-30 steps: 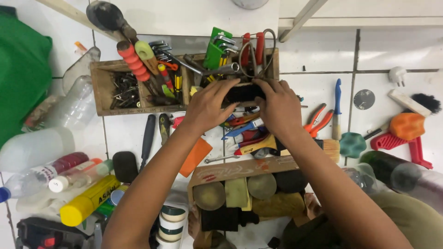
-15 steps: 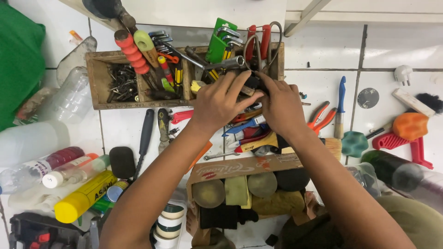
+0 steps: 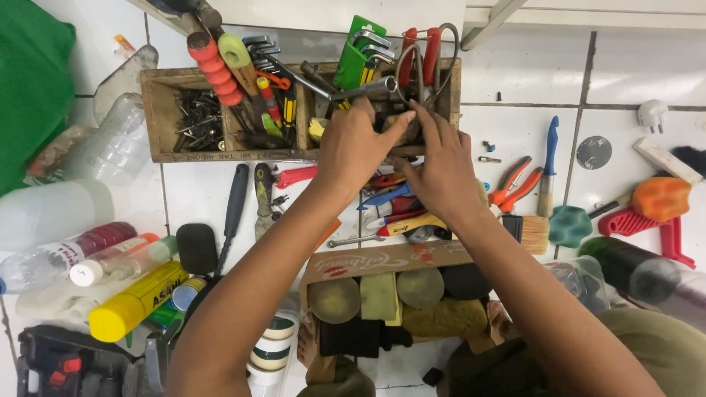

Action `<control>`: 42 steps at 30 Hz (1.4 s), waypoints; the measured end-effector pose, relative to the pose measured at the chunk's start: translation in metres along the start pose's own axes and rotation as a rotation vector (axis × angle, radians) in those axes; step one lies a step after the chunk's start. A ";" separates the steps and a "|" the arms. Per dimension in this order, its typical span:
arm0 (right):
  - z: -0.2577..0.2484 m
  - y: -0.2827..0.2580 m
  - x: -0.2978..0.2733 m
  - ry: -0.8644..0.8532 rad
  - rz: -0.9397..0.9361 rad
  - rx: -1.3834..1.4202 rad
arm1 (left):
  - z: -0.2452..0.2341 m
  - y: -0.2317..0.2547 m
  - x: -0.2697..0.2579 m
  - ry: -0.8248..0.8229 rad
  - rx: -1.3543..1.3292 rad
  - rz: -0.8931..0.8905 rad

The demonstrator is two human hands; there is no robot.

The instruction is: The person organizes various tools and cleaning supplies on a tiled floor. They pick up and sort items such as brushes, pliers, and bottles, placing some into a wooden crate and others into a plastic container on a shelf.

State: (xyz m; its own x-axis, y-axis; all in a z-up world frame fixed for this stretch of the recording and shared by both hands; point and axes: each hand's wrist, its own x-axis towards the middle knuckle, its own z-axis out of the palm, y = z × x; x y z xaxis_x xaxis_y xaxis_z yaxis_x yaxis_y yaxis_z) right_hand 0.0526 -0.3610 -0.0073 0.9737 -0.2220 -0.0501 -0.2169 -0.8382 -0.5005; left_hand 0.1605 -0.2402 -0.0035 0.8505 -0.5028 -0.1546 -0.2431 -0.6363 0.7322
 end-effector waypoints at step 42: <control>0.065 -0.160 -0.029 -0.201 -0.007 0.544 | -0.118 -0.143 -0.163 -0.010 0.038 -0.037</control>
State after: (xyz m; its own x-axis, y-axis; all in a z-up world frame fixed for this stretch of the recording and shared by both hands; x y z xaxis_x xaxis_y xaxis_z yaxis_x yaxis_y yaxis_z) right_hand 0.0634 -0.1882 0.0178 0.9805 -0.0741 -0.1819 -0.1956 -0.4505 -0.8711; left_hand 0.1115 0.0025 -0.0048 0.8543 -0.4845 -0.1882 -0.2291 -0.6760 0.7003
